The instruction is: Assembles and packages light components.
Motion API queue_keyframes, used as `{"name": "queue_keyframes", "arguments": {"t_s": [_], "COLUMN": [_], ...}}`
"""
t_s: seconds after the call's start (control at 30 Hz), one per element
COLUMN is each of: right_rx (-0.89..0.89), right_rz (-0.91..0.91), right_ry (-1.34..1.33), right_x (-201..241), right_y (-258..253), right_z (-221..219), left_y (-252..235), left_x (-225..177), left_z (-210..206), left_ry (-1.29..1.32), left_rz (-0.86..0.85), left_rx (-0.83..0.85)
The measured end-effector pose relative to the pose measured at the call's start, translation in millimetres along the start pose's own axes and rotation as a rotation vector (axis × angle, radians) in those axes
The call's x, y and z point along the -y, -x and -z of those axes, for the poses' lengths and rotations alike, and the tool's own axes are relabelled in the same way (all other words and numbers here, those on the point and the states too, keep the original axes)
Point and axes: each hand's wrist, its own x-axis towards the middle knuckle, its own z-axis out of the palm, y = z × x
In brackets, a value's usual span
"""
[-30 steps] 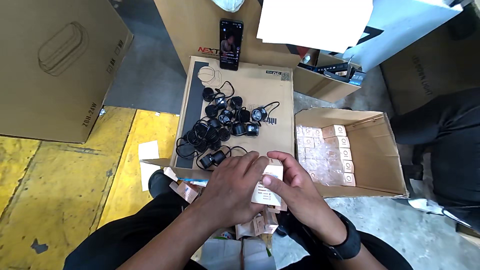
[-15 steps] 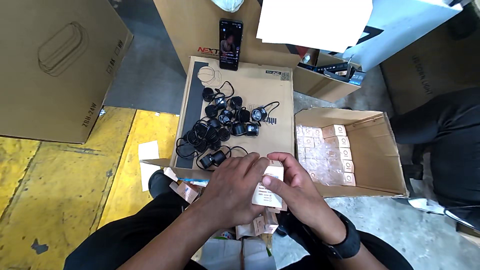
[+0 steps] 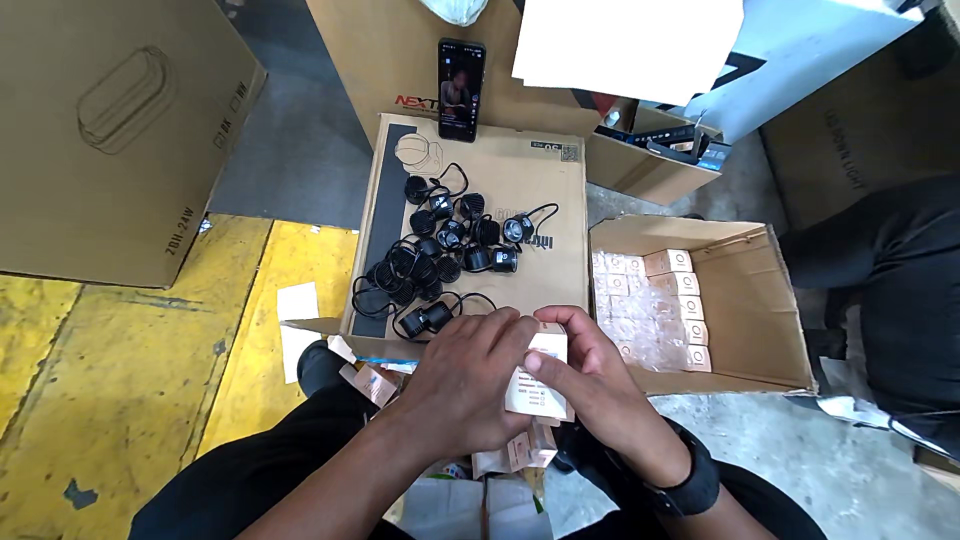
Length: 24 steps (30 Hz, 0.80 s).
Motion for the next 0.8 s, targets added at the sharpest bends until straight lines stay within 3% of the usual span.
{"name": "queue_keyframes", "arguments": {"t_s": [0.8], "right_rx": [-0.001], "right_rz": [-0.005], "right_ry": [0.003], "right_x": [0.1], "right_y": [1.0], "right_z": [-0.3], "left_y": [0.0], "left_x": [-0.7], "left_z": [1.0], "left_ry": [-0.012], "left_rz": [-0.002], "left_rx": [0.007]}}
